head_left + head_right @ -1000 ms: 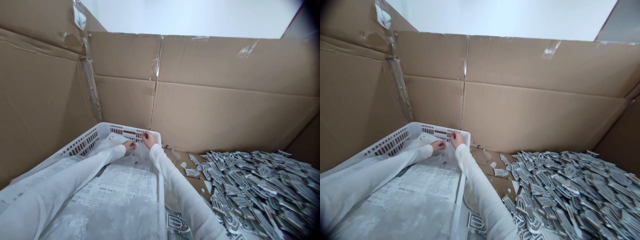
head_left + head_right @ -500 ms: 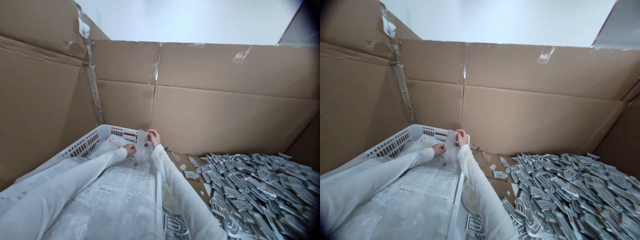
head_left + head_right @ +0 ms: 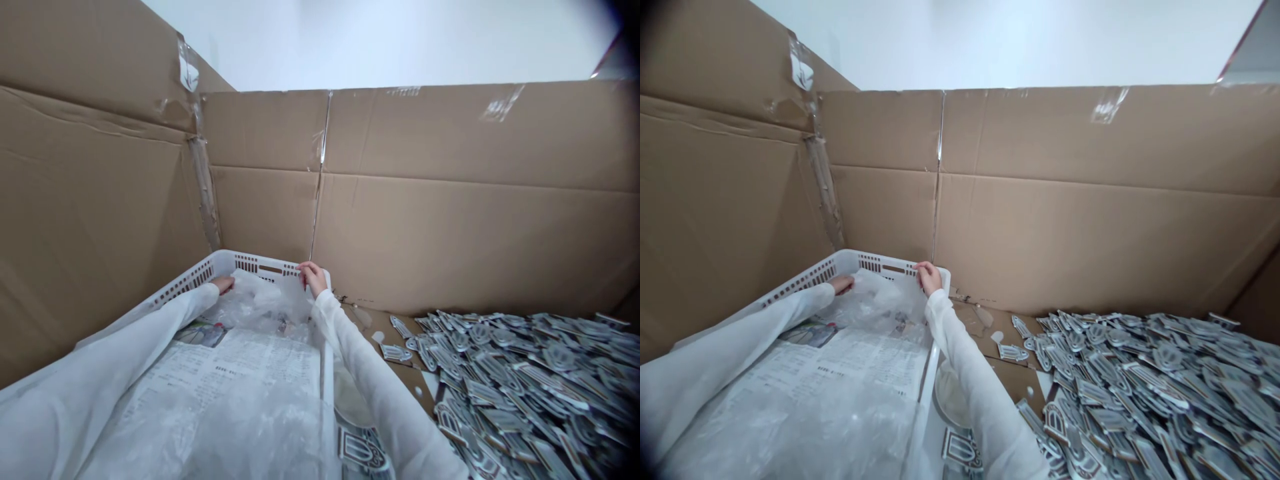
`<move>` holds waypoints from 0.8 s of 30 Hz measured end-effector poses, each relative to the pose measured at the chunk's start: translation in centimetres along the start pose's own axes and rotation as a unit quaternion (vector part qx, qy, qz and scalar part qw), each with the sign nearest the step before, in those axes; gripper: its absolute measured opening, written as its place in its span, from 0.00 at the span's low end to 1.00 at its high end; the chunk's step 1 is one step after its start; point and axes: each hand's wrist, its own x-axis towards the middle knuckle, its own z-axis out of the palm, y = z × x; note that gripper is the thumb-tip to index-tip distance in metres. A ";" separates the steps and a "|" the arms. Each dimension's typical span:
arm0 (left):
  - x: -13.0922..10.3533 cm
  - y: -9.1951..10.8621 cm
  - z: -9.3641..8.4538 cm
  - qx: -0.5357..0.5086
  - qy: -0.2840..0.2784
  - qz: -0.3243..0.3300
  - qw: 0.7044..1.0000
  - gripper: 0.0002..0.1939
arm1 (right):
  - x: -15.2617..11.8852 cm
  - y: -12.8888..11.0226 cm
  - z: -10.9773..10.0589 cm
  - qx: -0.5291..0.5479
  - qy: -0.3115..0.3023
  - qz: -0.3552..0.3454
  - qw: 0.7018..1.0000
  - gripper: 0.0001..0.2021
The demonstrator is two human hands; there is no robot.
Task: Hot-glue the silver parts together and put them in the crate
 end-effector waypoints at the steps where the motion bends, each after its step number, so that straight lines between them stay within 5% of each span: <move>1: -0.1 0.0 -0.3 0.022 0.021 -0.006 1.000 0.12 | 0.0 0.0 0.1 -0.066 -0.032 0.007 0.997 0.10; 6: -2.6 2.0 -0.4 0.112 0.141 0.078 0.981 0.26 | -0.2 1.4 0.9 -0.322 -0.163 0.046 0.932 0.10; 8: -3.9 3.8 0.7 0.132 0.127 0.218 0.959 0.26 | -0.3 2.1 1.1 -0.368 -0.168 0.044 0.913 0.07; 12: -5.6 6.7 4.1 0.162 0.016 0.507 0.846 0.23 | -0.8 3.1 1.3 -0.447 -0.188 0.024 0.874 0.09; 14: -5.8 7.0 5.9 0.176 -0.019 0.506 0.844 0.24 | -1.2 3.3 1.3 -0.468 -0.213 0.024 0.857 0.11; 18: -5.2 6.3 8.4 0.189 -0.066 0.394 0.897 0.26 | -1.7 3.4 1.4 -0.489 -0.238 0.038 0.838 0.17; 21: -4.8 5.8 8.6 0.155 -0.022 0.335 0.929 0.22 | -1.5 3.4 1.6 -0.483 -0.233 0.025 0.844 0.20; 24: -5.3 5.1 8.1 0.121 -0.029 0.304 0.945 0.12 | -1.4 3.4 1.9 -0.472 -0.248 0.027 0.846 0.10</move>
